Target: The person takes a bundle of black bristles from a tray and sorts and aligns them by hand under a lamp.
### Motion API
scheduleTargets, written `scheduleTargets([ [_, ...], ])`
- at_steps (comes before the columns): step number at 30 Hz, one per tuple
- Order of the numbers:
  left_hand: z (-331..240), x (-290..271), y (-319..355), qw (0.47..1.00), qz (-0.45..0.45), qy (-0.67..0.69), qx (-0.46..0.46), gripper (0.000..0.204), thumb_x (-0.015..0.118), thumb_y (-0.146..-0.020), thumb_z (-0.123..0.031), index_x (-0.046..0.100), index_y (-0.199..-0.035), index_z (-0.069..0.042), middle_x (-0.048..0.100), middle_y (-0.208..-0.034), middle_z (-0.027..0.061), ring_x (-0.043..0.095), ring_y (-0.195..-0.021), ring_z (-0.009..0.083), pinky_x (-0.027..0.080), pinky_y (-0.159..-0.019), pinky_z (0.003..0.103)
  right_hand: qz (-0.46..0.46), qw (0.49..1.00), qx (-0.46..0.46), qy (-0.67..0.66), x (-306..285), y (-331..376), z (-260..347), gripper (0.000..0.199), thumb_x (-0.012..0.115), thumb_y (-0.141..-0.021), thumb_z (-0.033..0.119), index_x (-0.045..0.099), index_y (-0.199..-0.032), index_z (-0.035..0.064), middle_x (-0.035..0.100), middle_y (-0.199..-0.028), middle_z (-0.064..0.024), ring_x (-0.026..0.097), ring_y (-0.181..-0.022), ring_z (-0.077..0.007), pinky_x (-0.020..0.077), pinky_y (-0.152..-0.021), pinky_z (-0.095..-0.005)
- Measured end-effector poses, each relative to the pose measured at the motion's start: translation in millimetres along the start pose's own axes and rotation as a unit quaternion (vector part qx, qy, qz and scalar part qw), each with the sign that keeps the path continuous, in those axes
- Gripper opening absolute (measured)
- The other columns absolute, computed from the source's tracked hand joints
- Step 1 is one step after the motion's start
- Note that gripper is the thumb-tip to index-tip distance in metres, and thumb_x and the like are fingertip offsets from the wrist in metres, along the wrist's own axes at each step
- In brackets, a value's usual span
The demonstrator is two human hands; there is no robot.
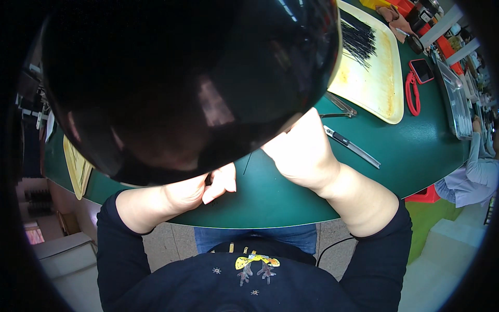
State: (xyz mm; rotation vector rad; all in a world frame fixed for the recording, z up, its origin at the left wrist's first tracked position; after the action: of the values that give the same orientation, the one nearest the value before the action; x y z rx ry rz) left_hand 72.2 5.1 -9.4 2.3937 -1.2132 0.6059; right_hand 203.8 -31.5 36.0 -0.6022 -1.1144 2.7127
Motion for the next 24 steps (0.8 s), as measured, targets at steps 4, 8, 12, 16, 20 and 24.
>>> scheduleTargets([
  [4, -5.0, 3.8, 0.6, 0.999, -0.021, 0.011, -0.026, 0.022, 0.038, -0.087, -0.01, 0.048, -0.077, 0.006, 0.056, -0.063, 0.0165, 0.049, -0.044, 0.0111, 0.042, -0.047, 0.022, 0.045, 0.999, -0.027, 0.0, 2.8, -17.3, 9.5, 0.012, 0.062, -0.069, 0.001, 0.055, -0.078, -0.0032, 0.056, -0.08, -0.0134, 0.055, -0.076, -0.0242, 0.0376, -0.086, -0.0359],
  [8, -9.5, 8.3, 0.5, 1.0, -0.001, 0.001, -0.005, 0.015, 0.038, -0.086, -0.007, 0.047, -0.083, 0.006, 0.056, -0.069, 0.0181, 0.046, -0.041, 0.009, 0.039, -0.043, 0.02, 0.013, 0.988, -0.109, 0.106, 3.1, -16.5, 21.4, 0.011, 0.064, -0.067, 0.003, 0.057, -0.075, -0.001, 0.056, -0.083, -0.0127, 0.053, -0.08, -0.0281, 0.033, -0.091, -0.0408],
  [12, -9.0, 5.5, 0.4, 1.0, -0.021, -0.011, 0.013, 0.022, 0.039, -0.086, -0.006, 0.049, -0.071, 0.007, 0.053, -0.056, 0.0151, 0.047, -0.042, 0.0104, 0.041, -0.047, 0.023, 0.003, 0.956, -0.23, 0.182, 6.6, -16.2, 38.9, 0.013, 0.064, -0.068, 0.003, 0.057, -0.077, -0.0019, 0.055, -0.086, -0.0134, 0.053, -0.08, -0.0287, 0.034, -0.09, -0.0407],
  [16, -3.8, 5.4, -0.9, 0.997, -0.017, -0.053, -0.049, 0.027, 0.039, -0.086, -0.006, 0.049, -0.065, 0.007, 0.051, -0.05, 0.013, 0.047, -0.042, 0.0117, 0.043, -0.05, 0.025, -0.036, 0.993, -0.083, 0.073, 1.9, -11.7, 14.8, 0.013, 0.063, -0.07, 0.006, 0.058, -0.077, -0.003, 0.056, -0.083, -0.0115, 0.054, -0.079, -0.0277, 0.0359, -0.089, -0.0394],
  [20, -3.1, 3.5, -0.2, 0.999, -0.014, -0.041, -0.014, 0.028, 0.039, -0.087, -0.008, 0.043, -0.063, 0.004, 0.05, -0.051, 0.0125, 0.048, -0.043, 0.0123, 0.043, -0.051, 0.025, 0.062, 0.997, 0.008, -0.042, 6.6, -18.7, 12.6, 0.013, 0.064, -0.07, 0.01, 0.06, -0.074, -0.0014, 0.058, -0.078, -0.0088, 0.056, -0.077, -0.0249, 0.0378, -0.087, -0.0379],
  [24, -5.7, 0.5, -0.3, 0.997, -0.02, -0.068, 0.02, 0.022, 0.04, -0.088, -0.011, 0.032, -0.078, 0.007, 0.05, -0.052, 0.0136, 0.048, -0.043, 0.0122, 0.043, -0.051, 0.024, -0.043, 0.981, -0.18, 0.06, 4.4, -16.6, 26.8, 0.01, 0.066, -0.069, 0.011, 0.062, -0.072, 0.002, 0.059, -0.077, -0.0084, 0.058, -0.073, -0.0231, 0.0395, -0.086, -0.0356],
])
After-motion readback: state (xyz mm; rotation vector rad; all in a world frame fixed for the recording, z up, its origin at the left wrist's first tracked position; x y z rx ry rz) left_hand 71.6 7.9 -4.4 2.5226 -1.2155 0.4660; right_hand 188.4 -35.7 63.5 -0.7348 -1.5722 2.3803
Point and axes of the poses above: each hand's wrist, its own y-axis away from the middle knuckle, its own x-axis out of the palm, z = x × y, the point moved 8 cm from there along -y, towards the middle knuckle
